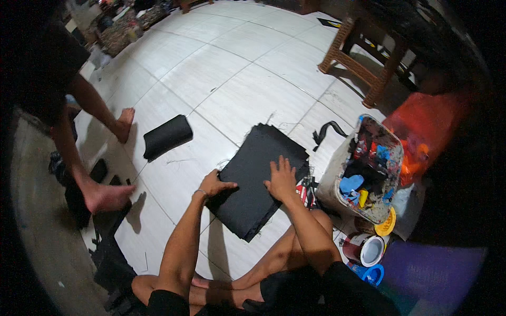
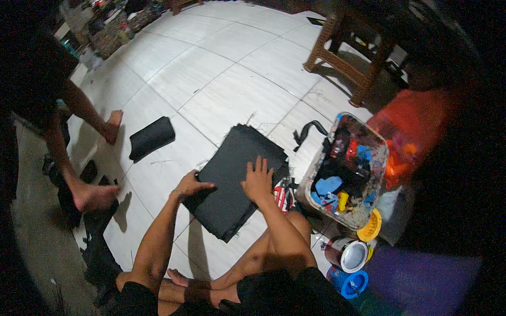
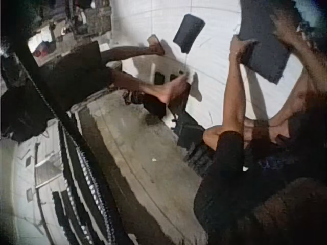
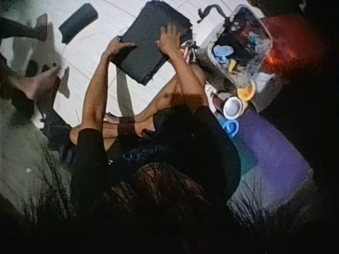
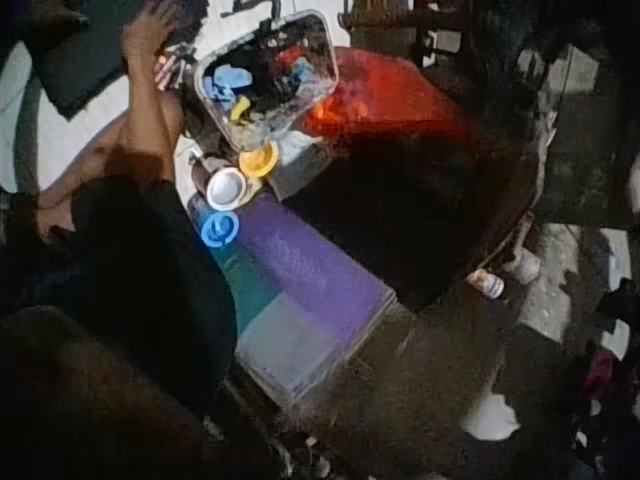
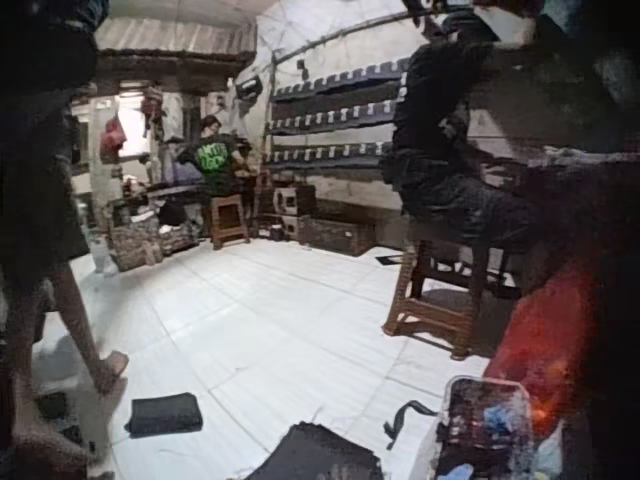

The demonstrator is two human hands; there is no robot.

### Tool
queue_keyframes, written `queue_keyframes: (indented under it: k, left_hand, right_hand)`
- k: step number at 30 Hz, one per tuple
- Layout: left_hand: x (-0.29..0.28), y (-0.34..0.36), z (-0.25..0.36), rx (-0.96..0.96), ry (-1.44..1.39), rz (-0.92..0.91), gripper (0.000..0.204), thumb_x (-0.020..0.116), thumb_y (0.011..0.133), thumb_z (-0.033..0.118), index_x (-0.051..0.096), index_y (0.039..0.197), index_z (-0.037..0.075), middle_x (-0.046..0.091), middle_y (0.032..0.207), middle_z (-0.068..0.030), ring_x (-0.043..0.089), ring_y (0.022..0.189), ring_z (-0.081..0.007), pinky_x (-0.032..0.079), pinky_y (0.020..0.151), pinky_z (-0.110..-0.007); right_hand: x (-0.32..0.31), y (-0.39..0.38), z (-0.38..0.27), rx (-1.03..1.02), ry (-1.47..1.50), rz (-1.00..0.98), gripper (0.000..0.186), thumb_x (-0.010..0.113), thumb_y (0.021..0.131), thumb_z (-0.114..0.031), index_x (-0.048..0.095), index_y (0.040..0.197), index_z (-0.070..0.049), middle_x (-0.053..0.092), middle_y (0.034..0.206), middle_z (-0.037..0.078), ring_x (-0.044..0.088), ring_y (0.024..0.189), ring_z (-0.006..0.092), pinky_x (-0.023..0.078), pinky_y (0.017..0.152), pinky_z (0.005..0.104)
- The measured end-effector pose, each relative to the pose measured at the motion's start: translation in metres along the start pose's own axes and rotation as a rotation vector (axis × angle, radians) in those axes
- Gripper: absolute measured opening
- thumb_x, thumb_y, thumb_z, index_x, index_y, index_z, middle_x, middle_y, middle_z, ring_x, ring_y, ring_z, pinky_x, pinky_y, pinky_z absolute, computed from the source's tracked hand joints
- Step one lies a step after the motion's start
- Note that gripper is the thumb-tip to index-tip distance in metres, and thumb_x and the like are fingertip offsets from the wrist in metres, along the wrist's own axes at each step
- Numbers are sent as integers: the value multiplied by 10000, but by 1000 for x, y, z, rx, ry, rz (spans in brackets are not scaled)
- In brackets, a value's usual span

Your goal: The person sits on the floor and uses red-handled scissors to trim the edges of black fabric pieces. They pick up a piece, cut along the sides to remove loose threads, and place the trimmed fabric onto a stack.

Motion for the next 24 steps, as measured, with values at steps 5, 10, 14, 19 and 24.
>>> queue_keyframes:
  k: [5, 10, 14, 19, 24]
  left_hand:
    - [3, 8, -3, -62, -33, -89, 756, 871, 586, 461, 652, 1047, -97, 695, 998, -213, 683, 914, -293, 531, 816, -364]
    - [19, -3, -11, 29, -31, 70, 531, 863, 655, 302, 660, 967, -76, 694, 959, -228, 686, 877, -304, 532, 775, -365]
    - [17, -22, 10, 235, 209, 301, 362, 810, 677, 169, 636, 924, -30, 658, 912, -222, 637, 851, -365, 509, 773, -416]
    - [37, -53, 32, 428, 409, 532, 198, 594, 723, -23, 584, 920, -7, 595, 849, -215, 582, 821, -418, 477, 739, -474]
    - [43, -59, 56, 323, 528, 392, 241, 613, 758, 13, 541, 981, -42, 623, 894, -246, 611, 835, -424, 500, 737, -477]
  right_hand:
    - [0, -1, -2, 8, 0, -8, 752, 754, 789, -268, 388, 1398, -19, 249, 1500, 285, 244, 1401, 451, 278, 1082, 625]
    - [5, -4, 0, -7, 28, 16, 757, 767, 773, -270, 396, 1375, 1, 242, 1494, 297, 249, 1394, 463, 276, 1063, 657]
    - [3, 1, 0, 26, 24, 2, 757, 772, 766, -268, 401, 1373, -10, 245, 1500, 280, 250, 1400, 448, 273, 1068, 653]
    - [4, -1, 0, 32, 46, -4, 746, 772, 761, -252, 404, 1365, -14, 243, 1504, 270, 235, 1408, 442, 256, 1087, 639]
    - [7, 1, 2, 14, 38, 9, 710, 743, 786, -251, 408, 1361, -4, 248, 1495, 282, 219, 1408, 456, 261, 1070, 655]
Point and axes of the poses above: each hand's wrist, its own y-axis towards the middle knuckle, its own x-axis out of the palm, z = x × y, the point moved 4 cm from there along y, towards the middle knuckle
